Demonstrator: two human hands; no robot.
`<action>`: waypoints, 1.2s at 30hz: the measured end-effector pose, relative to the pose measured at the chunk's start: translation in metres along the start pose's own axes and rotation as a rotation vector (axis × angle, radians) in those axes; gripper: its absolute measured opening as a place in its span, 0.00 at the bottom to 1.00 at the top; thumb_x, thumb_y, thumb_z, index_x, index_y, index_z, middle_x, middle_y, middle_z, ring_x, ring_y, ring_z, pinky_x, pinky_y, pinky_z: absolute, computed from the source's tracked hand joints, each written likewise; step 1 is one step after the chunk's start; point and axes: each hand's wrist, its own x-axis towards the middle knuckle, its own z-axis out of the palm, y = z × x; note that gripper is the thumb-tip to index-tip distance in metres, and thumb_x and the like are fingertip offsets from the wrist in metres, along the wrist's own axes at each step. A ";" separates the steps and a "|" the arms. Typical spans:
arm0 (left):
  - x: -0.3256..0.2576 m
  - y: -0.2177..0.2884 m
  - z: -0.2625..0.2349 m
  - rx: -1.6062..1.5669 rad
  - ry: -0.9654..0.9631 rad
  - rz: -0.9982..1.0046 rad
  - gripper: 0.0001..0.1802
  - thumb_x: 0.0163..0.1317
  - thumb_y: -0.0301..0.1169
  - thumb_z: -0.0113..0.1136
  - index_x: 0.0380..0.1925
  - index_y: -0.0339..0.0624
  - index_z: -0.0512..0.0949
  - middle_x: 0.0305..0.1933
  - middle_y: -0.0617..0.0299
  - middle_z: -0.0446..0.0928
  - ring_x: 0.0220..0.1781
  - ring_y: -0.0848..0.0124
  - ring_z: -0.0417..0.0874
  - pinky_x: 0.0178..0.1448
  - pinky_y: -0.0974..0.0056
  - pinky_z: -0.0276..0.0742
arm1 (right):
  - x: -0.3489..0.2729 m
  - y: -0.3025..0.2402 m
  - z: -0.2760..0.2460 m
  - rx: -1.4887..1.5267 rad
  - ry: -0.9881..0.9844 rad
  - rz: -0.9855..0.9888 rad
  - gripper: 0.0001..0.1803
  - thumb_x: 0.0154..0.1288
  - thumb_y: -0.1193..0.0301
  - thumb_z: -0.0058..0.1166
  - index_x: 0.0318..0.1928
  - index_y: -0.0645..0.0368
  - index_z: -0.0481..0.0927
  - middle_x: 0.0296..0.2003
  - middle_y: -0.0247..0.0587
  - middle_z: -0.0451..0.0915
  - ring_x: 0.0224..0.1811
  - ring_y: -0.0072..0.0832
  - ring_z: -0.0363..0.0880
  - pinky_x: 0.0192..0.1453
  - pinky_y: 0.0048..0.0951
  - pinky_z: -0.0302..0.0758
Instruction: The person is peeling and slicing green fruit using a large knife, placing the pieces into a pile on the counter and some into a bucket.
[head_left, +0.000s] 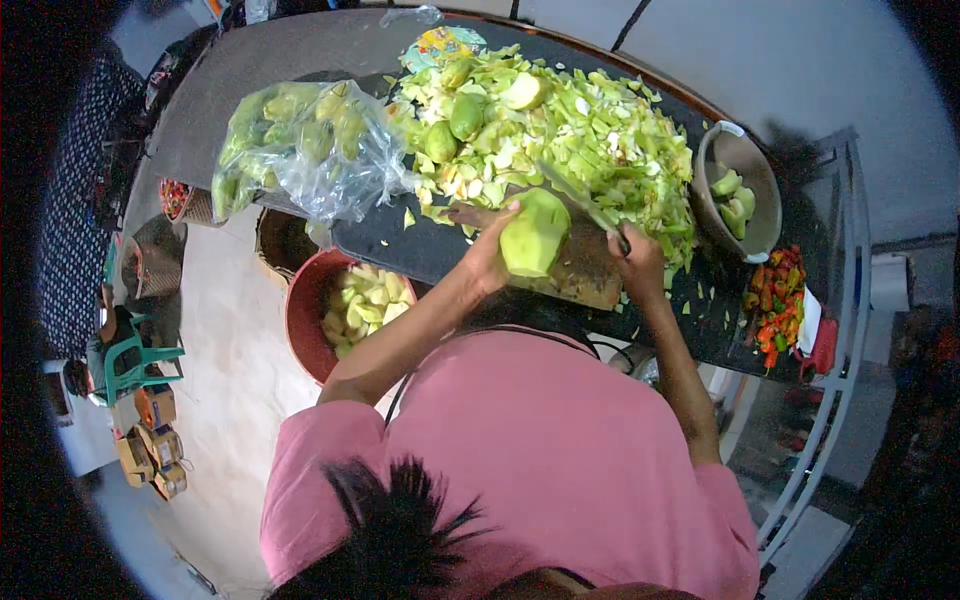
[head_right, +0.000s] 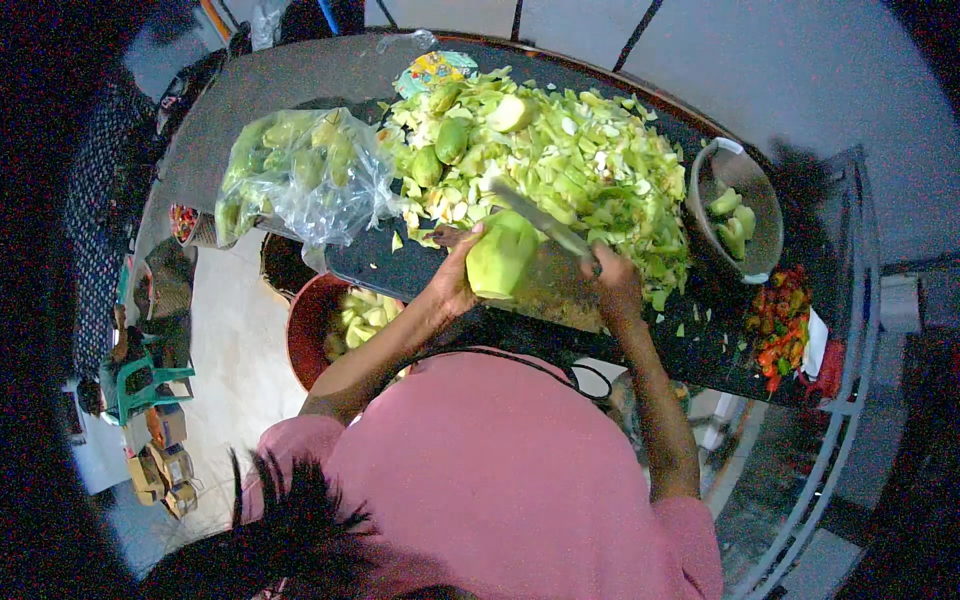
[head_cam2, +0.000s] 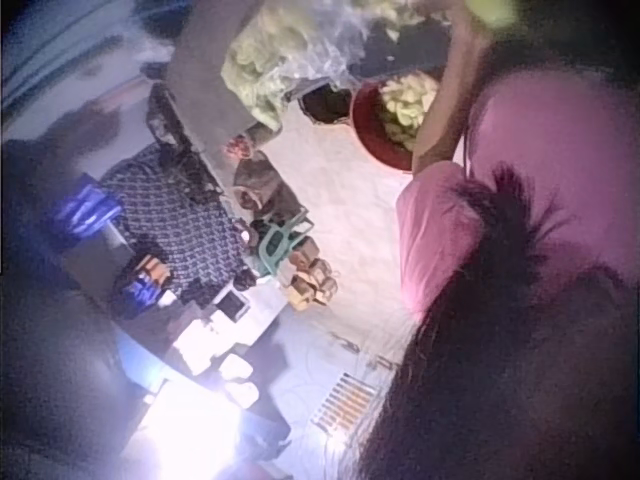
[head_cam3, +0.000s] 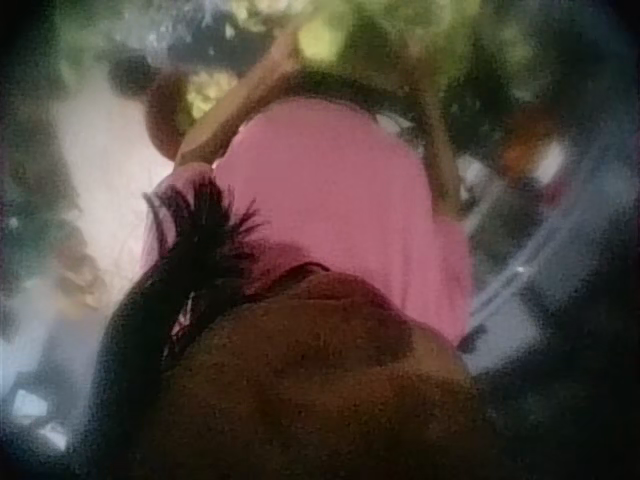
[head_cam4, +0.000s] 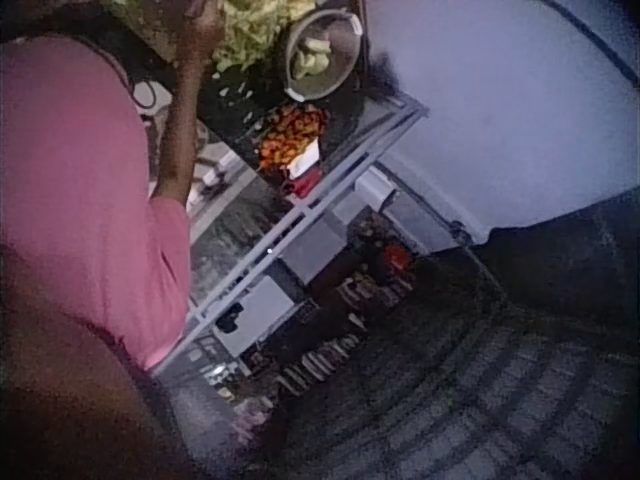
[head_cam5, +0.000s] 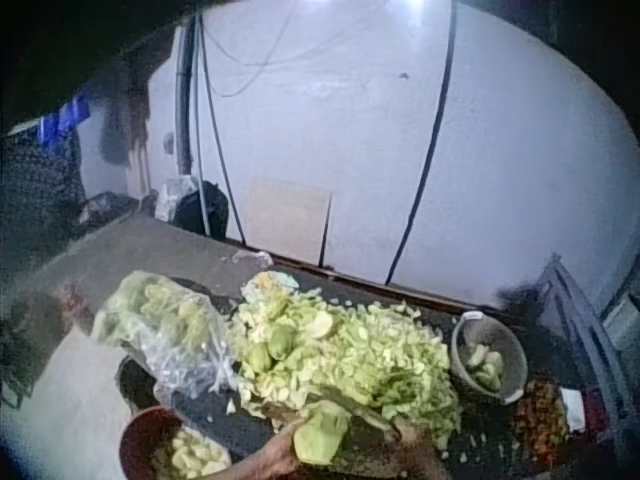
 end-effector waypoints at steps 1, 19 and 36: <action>-0.001 0.001 0.001 -0.010 0.055 -0.005 0.30 0.62 0.51 0.50 0.57 0.42 0.66 0.53 0.53 0.75 0.53 0.60 0.78 0.55 0.51 0.74 | -0.003 -0.007 0.001 0.003 0.004 0.009 0.14 0.56 0.64 0.51 0.38 0.60 0.74 0.31 0.58 0.77 0.34 0.54 0.76 0.38 0.45 0.71; -0.007 0.000 -0.011 -0.102 -0.156 -0.066 0.30 0.65 0.54 0.41 0.58 0.45 0.66 0.54 0.52 0.74 0.50 0.57 0.79 0.50 0.46 0.78 | 0.001 -0.029 0.021 -0.153 0.192 -0.432 0.10 0.51 0.73 0.57 0.34 0.60 0.71 0.22 0.48 0.73 0.27 0.46 0.76 0.29 0.41 0.72; -0.009 0.009 0.012 0.007 -0.059 -0.075 0.31 0.63 0.54 0.48 0.56 0.42 0.67 0.52 0.55 0.75 0.49 0.61 0.79 0.53 0.49 0.77 | 0.000 -0.039 -0.014 -0.092 0.015 -0.385 0.17 0.47 0.72 0.57 0.41 0.59 0.72 0.30 0.51 0.77 0.34 0.50 0.77 0.35 0.44 0.73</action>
